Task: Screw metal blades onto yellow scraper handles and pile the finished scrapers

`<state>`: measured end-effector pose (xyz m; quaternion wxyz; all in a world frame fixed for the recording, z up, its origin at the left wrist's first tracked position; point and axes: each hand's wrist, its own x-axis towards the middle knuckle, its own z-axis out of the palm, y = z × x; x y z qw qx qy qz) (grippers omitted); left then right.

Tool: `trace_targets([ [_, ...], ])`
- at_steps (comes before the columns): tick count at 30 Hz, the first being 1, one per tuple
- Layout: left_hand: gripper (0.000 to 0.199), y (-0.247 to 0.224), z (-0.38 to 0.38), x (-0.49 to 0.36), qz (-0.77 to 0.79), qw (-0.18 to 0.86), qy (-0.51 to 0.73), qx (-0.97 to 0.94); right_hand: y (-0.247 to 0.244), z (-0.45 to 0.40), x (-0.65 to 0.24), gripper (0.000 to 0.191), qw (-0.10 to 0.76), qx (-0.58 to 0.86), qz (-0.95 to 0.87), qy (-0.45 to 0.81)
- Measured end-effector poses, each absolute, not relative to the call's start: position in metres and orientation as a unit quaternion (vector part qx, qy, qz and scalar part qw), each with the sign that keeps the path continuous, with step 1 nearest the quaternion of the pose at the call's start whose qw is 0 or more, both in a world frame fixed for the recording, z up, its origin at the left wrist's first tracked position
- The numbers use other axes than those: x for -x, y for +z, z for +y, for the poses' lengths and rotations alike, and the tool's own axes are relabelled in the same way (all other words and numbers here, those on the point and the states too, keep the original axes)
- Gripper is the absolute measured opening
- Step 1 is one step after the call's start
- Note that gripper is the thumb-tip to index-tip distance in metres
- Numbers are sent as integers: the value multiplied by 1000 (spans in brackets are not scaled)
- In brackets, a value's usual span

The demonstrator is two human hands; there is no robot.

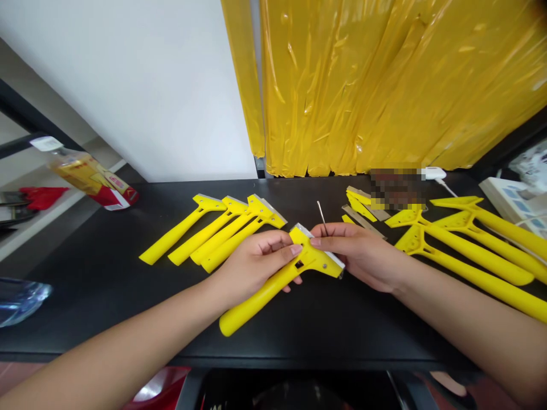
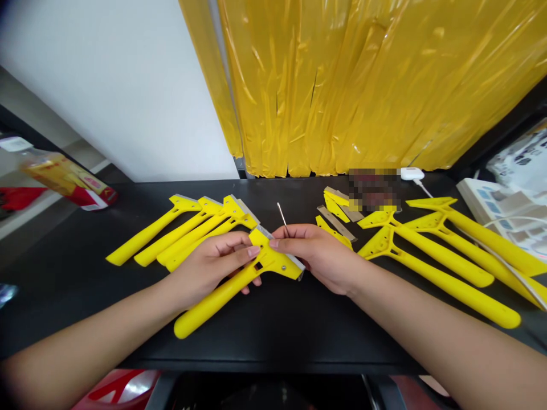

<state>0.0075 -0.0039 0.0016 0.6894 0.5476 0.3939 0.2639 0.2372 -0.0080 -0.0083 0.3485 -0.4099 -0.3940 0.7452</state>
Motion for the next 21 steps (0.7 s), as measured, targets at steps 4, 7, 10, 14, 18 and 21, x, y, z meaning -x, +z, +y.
trace_targets([
  [4, 30, 2, -4, -7, 405, 687, 258, -545, -9, -9, -236, 26, 350, 413, -401, 739],
  [7, 30, 2, -5, -7, 405, 688, 267, -539, -6, -12, -235, 26, 364, 426, -435, 705],
  [10, 28, 1, -4, -6, 402, 698, 275, -526, -2, -13, -234, 28, 360, 443, -500, 652],
  [14, 24, 0, -3, -6, 381, 721, 275, -509, -2, -13, -235, 30, 345, 437, -539, 632],
  [18, 24, -1, -4, -7, 371, 717, 289, -516, -2, -12, -236, 31, 352, 429, -548, 626],
  [21, 24, -2, -5, -7, 385, 693, 304, -528, -3, -10, -236, 32, 366, 436, -550, 612],
])
